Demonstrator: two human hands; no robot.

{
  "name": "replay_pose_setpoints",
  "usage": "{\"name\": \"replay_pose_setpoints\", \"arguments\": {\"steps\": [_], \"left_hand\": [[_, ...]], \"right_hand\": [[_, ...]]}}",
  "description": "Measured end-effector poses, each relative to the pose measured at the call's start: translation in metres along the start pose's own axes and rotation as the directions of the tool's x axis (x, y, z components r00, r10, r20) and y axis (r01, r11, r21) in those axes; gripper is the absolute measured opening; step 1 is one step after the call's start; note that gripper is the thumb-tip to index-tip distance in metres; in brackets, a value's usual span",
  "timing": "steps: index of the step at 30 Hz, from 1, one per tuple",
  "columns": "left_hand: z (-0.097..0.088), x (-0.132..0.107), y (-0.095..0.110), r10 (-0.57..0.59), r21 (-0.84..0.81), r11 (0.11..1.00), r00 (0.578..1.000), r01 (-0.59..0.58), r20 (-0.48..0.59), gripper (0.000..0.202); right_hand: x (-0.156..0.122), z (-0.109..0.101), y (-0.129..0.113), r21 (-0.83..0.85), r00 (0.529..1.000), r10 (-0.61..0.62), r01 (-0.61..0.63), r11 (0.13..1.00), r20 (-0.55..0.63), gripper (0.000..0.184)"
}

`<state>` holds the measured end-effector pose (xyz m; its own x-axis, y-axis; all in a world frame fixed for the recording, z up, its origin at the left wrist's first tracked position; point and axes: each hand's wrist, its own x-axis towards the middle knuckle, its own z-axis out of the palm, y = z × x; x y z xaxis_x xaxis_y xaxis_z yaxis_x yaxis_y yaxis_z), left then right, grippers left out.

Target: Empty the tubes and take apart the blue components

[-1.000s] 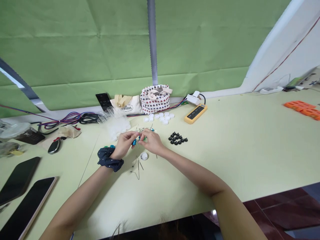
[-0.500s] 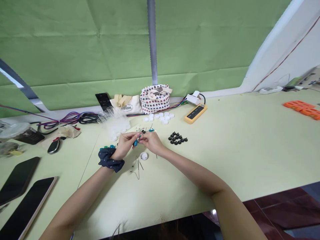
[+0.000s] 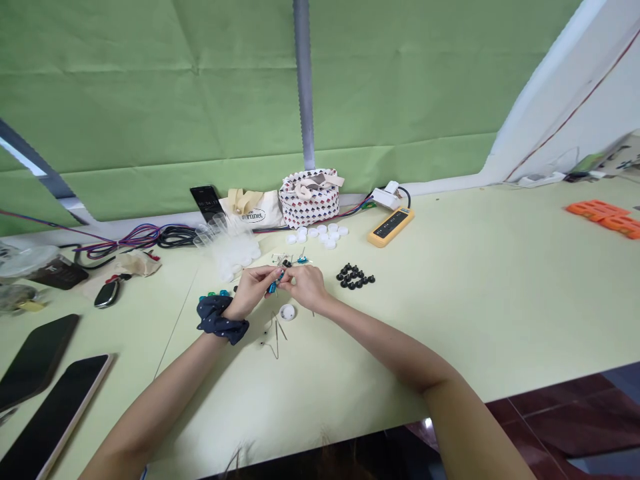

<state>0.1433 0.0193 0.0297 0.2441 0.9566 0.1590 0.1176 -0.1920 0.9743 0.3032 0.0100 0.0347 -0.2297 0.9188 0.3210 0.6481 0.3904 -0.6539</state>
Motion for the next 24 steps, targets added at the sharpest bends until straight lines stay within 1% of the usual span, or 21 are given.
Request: {"name": "replay_pose_setpoints", "arguments": {"steps": [6,10,12,15,18,21,24], "left_hand": [[0.004,-0.002,0.007,0.011,0.007,1.000,1.000,-0.010,-0.013,0.035],[0.006,-0.002,0.005,0.027,0.007,1.000,0.999,-0.027,-0.026,0.035],[0.005,-0.002,0.004,0.025,0.013,1.000,0.999,-0.025,-0.022,0.036],[0.003,-0.001,0.001,0.032,0.013,0.999,0.999,-0.032,-0.029,0.036],[0.000,0.001,-0.002,0.042,0.023,0.999,0.997,-0.040,-0.065,0.037],[0.000,0.002,-0.003,0.065,0.038,0.997,0.996,-0.062,-0.069,0.035],[0.002,0.000,-0.001,0.073,0.029,0.997,0.997,-0.072,-0.034,0.034]], "right_hand": [[-0.002,0.002,-0.001,0.073,0.997,0.077,-0.075,0.995,-0.017,0.012],[-0.002,0.009,0.003,0.115,0.995,0.077,-0.070,0.991,-0.060,0.015],[-0.002,0.012,0.006,0.148,0.997,0.056,-0.048,0.988,-0.053,0.014],[-0.002,0.016,0.010,0.248,1.000,-0.013,0.013,0.969,-0.002,0.007],[-0.001,0.016,0.011,0.316,0.993,-0.106,0.084,0.945,0.052,0.011],[-0.002,0.013,0.009,0.278,0.986,-0.148,0.122,0.953,0.076,0.020],[-0.002,0.010,0.007,0.172,0.995,-0.084,0.074,0.982,0.054,0.016]]}}
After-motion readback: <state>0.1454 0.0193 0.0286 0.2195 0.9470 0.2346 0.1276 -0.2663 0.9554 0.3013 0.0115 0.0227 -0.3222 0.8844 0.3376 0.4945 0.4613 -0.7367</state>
